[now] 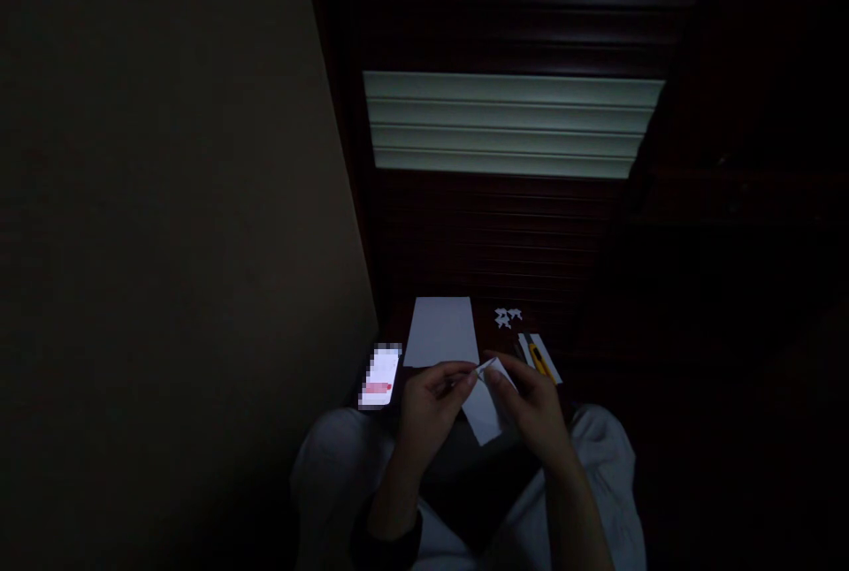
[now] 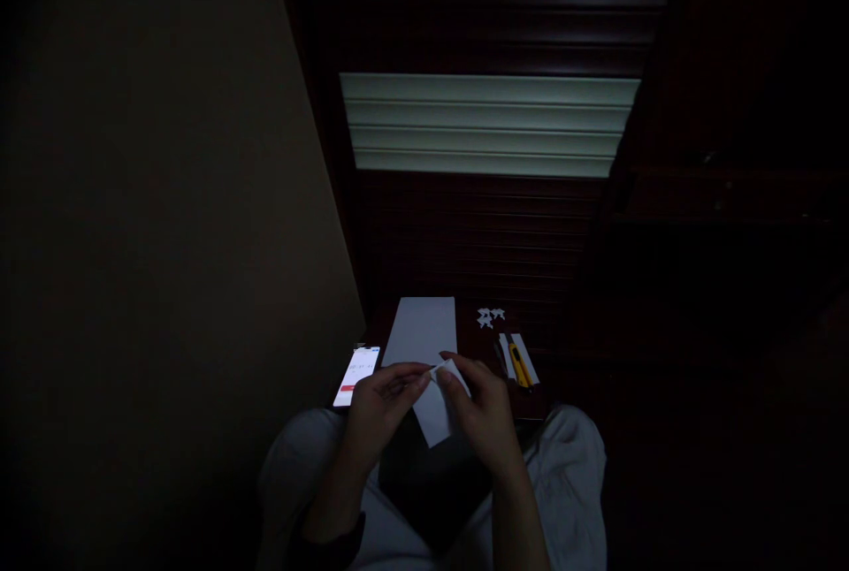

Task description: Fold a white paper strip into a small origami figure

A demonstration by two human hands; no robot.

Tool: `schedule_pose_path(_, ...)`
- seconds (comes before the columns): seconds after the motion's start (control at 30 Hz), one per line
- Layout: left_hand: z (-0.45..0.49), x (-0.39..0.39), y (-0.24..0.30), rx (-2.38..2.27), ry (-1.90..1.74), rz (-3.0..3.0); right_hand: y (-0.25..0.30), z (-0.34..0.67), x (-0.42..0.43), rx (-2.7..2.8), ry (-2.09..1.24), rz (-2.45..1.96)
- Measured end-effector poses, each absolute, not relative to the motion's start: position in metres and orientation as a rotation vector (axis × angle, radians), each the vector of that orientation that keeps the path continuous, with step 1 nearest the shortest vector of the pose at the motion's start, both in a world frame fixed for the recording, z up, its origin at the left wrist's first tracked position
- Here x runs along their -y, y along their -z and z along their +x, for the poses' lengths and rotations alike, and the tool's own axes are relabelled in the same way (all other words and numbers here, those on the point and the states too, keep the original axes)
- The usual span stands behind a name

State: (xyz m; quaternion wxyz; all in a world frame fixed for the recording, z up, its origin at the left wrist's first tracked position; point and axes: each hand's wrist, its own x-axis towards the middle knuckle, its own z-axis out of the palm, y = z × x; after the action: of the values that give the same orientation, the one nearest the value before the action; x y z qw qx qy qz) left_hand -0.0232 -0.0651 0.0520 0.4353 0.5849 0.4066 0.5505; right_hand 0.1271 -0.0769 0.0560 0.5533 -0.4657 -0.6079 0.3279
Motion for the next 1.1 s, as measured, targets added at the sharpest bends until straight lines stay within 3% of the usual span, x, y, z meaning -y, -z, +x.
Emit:
schedule_pose_path(0.4, -0.016, 0.069, -0.054, -1.038, -1.337, 1.454, -0.058, 0.119, 0.078, 1.473, -0.611, -1.119)
schedule_pose_path(0.77, -0.010, 0.067, -0.045, -1.364, -1.747, 1.275, -0.048, 0.115, 0.071, 1.225, -0.839, -1.043)
schedule_pose_path(1.1, -0.004, 0.064, -0.043, -1.338, -1.905, 1.081, -0.026, 0.095, 0.060, 0.781, -1.018, -0.985)
